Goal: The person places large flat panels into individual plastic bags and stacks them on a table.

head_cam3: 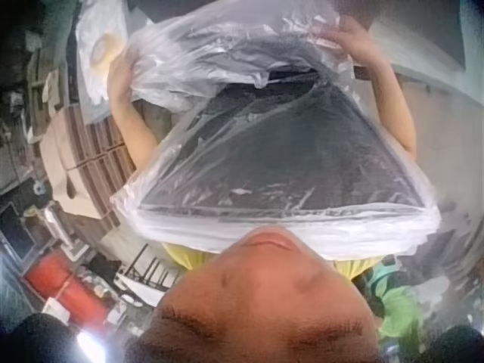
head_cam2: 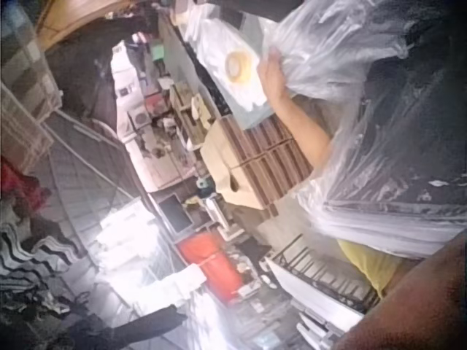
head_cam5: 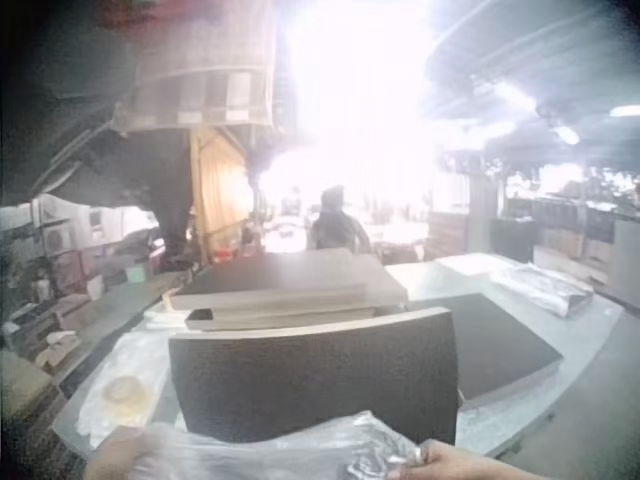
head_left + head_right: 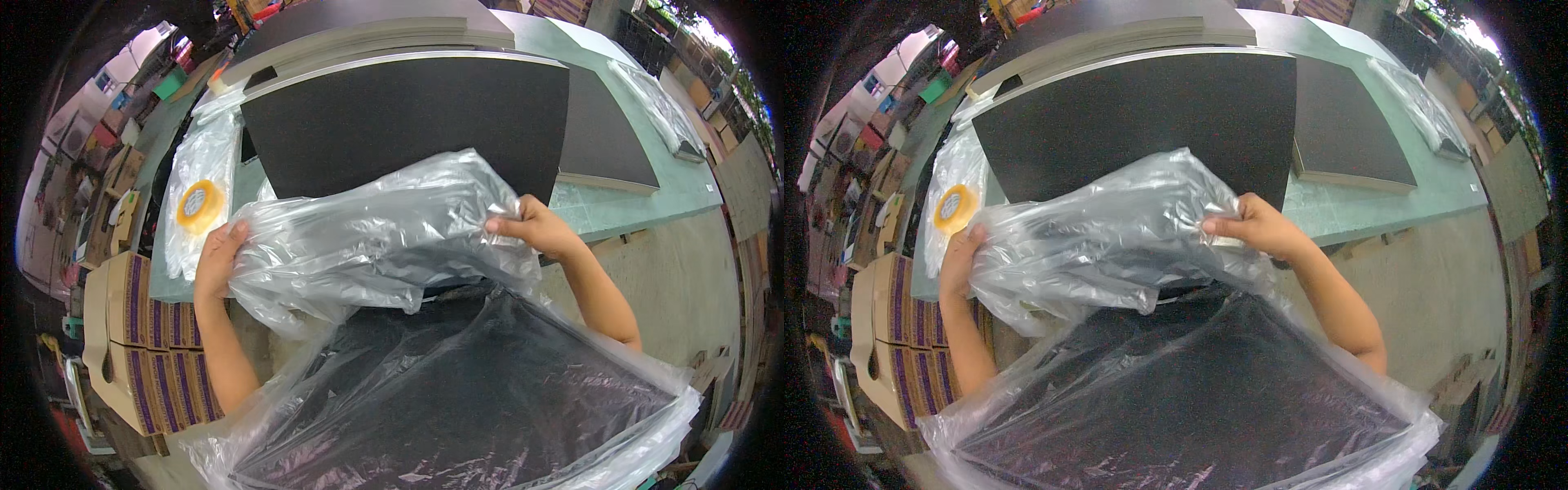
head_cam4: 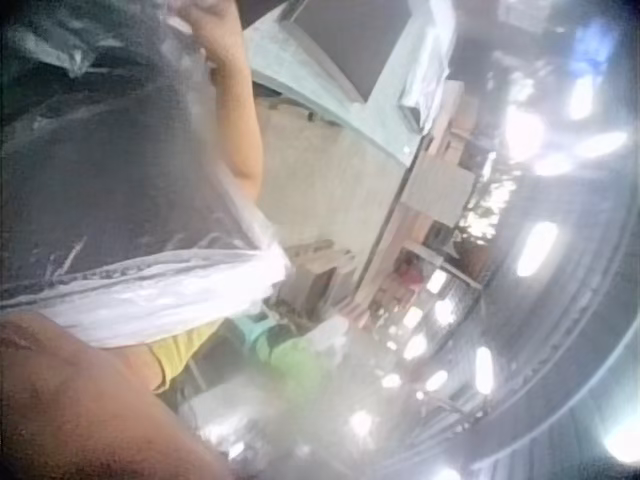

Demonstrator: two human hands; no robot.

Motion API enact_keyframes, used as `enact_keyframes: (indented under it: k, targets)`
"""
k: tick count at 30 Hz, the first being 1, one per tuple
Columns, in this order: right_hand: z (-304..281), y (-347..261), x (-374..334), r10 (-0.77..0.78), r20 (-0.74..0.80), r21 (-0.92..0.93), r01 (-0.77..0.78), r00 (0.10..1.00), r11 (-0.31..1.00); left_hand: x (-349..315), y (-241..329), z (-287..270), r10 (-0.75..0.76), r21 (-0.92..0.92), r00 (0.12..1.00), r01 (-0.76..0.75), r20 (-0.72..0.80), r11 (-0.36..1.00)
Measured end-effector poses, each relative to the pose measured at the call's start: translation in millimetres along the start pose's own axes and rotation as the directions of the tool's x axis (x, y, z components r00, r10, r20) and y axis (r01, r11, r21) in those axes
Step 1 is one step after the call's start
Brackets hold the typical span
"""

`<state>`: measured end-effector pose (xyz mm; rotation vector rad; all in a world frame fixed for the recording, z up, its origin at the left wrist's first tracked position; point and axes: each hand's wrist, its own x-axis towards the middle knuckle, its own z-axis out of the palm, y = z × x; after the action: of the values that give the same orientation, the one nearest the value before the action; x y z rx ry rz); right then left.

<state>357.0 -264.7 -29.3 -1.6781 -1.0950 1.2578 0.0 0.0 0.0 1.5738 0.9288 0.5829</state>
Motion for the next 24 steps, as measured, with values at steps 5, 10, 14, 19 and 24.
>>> enact_keyframes:
  k: [5, 10, 14, 19, 24]
  targets:
    - [13.0, 6.3, 9.0, 0.041, 0.43, -0.481, 0.191, 0.902, 0.856, 1.4, -0.1, -4.4, 0.099, -0.182, 0.995, -0.102, -0.023, 0.978]
    - [33.0, 21.8, 30.0, -0.123, 0.416, 0.213, 0.034, 0.901, 0.976, 2.0, -13.4, -9.8, 0.113, -0.181, 0.989, -0.128, -0.094, 0.975]
    - [58.8, 7.6, 26.8, -0.162, 0.374, -0.037, 0.19, 0.913, 0.981, -6.5, -9.8, 11.6, 0.162, 0.047, 0.983, -0.159, -0.084, 0.986]
    - [82.6, -58.0, 7.9, -0.803, 0.125, -0.277, 0.798, 0.583, 0.536, -58.7, 34.1, 97.1, 0.235, 0.375, 0.739, -0.556, 0.631, 0.742]
    - [95.5, -49.9, -8.7, -0.403, 0.519, -0.41, 0.633, 0.754, 0.656, -65.9, 47.3, 110.0, 0.303, 0.268, 0.577, -0.7, 0.759, 0.662]
